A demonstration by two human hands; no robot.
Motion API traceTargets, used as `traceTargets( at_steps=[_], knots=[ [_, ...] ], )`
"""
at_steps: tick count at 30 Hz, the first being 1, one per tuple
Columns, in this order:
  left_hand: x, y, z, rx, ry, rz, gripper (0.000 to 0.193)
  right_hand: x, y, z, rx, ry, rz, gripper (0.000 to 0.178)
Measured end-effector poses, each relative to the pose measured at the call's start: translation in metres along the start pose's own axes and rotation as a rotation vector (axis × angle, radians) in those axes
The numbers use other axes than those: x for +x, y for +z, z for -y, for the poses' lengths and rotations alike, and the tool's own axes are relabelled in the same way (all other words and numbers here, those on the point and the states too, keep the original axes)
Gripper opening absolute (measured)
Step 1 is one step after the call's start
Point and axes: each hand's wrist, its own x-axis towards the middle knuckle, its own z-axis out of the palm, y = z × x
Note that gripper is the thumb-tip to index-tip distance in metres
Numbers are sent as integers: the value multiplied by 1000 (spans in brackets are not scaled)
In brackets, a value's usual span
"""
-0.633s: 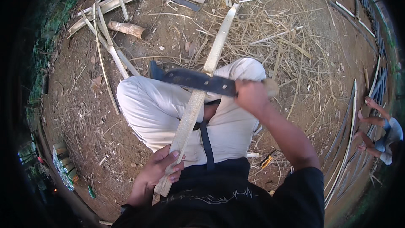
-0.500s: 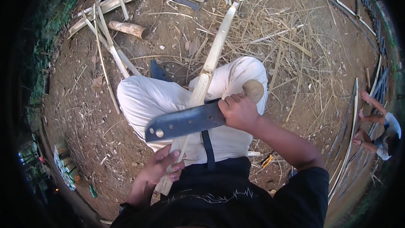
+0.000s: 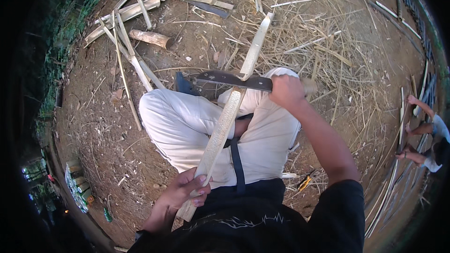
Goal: The person uses a large blade to strip outer layers and refine strips of bamboo while sitting on the ground outdoors.
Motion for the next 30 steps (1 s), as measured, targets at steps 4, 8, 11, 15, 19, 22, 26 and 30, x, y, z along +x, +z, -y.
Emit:
traceTargets(
  at_steps=[4,8,11,15,19,22,26,30],
  knots=[
    [-1,-14,0,-56,-7,22,20,-27,-1,35,60,-31,-46,13],
    [-5,-7,2,-89,-21,-36,20,-55,13,41,86,-621,-340,13],
    [-22,-3,1,-25,-40,-86,20,9,21,-29,-6,45,27,16],
    [-24,-12,1,4,-12,-73,17,18,5,-25,24,70,97,20],
    [-20,-20,11,-30,-47,-51,18,-32,15,9,9,-339,-24,18],
    [-26,-11,7,20,-57,-84,20,-17,29,-1,-12,-335,-61,16],
    [-44,-8,4,72,-66,-171,22,58,12,-57,-12,188,65,17],
    [-43,-32,14,-46,-96,-105,23,49,22,-44,27,152,77,18]
  ],
)
